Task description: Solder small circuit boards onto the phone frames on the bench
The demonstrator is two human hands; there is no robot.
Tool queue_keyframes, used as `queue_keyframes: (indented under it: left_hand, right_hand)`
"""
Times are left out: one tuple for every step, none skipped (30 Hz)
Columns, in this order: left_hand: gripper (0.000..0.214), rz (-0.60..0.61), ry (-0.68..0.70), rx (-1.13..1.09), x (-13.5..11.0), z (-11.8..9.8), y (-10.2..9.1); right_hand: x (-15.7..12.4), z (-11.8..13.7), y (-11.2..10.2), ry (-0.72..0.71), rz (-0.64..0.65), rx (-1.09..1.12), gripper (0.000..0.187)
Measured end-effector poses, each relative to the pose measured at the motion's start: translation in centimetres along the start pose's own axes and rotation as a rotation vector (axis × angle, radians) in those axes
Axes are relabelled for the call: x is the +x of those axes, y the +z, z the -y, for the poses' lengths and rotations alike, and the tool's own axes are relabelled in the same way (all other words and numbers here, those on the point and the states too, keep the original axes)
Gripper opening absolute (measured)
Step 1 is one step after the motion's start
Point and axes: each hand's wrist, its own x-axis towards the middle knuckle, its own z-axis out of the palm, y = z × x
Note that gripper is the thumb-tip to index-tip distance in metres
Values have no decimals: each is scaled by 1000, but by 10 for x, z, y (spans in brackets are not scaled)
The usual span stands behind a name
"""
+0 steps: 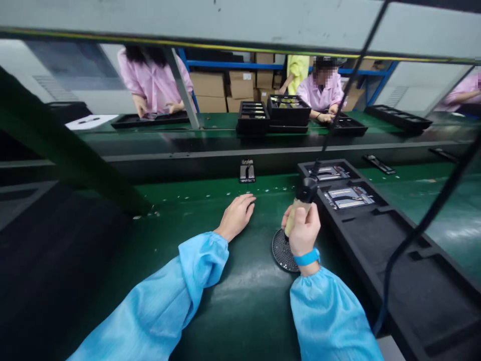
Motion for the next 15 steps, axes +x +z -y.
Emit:
queue_keyframes:
  left_hand:
    - [29,8,36,-34,10,-6,0]
    - [28,19,74,-65,24,-15,1]
    - [28,35,114,-92,41,-26,2]
    - [28,53,153,-113,59,-39,5]
    - [28,73,191,-128,80,-54,9]
    - [28,96,227,-137,101,-68,14]
    - [28,122,259,-140,122,-84,19]
    - [28,152,288,-138,142,-98,25]
    - [29,184,307,-129,160,-112,31]
    - [30,218,314,-113,176,-124,37]
    - [33,255,308,-90,189,-135,42]
    - [37,292,287,-62,200,-144,47]
    - [42,328,260,-31,209,-152,52]
    - [49,361,231,1,216,-157,57]
    - [55,391,202,30,222,-161,61]
  right_hand:
    - [-1,-2,0,0,10,-4,36]
    - [-2,-4,0,0,19,-8,36]
    - [-3,-6,0,-1,27,-13,36]
    - [-5,-8,0,-3,33,-18,36]
    - [-6,-10,-1,-8,37,-26,37]
    - [-7,-11,-2,-15,40,-38,38]
    - [-8,-12,-2,-24,42,-52,39]
    - [-9,-13,-3,-34,45,-68,40]
    - [-9,-13,-3,-45,47,-85,41]
    - [-9,-13,-4,-57,49,-102,42]
    - [-9,-13,-4,-69,47,-120,43]
    - [-8,-12,-3,-81,40,-138,44]
    - [-7,-11,-3,-93,30,-155,46]
    - [-6,-10,-3,-104,16,-170,47]
    - [-6,-9,-3,-114,5,-184,47]
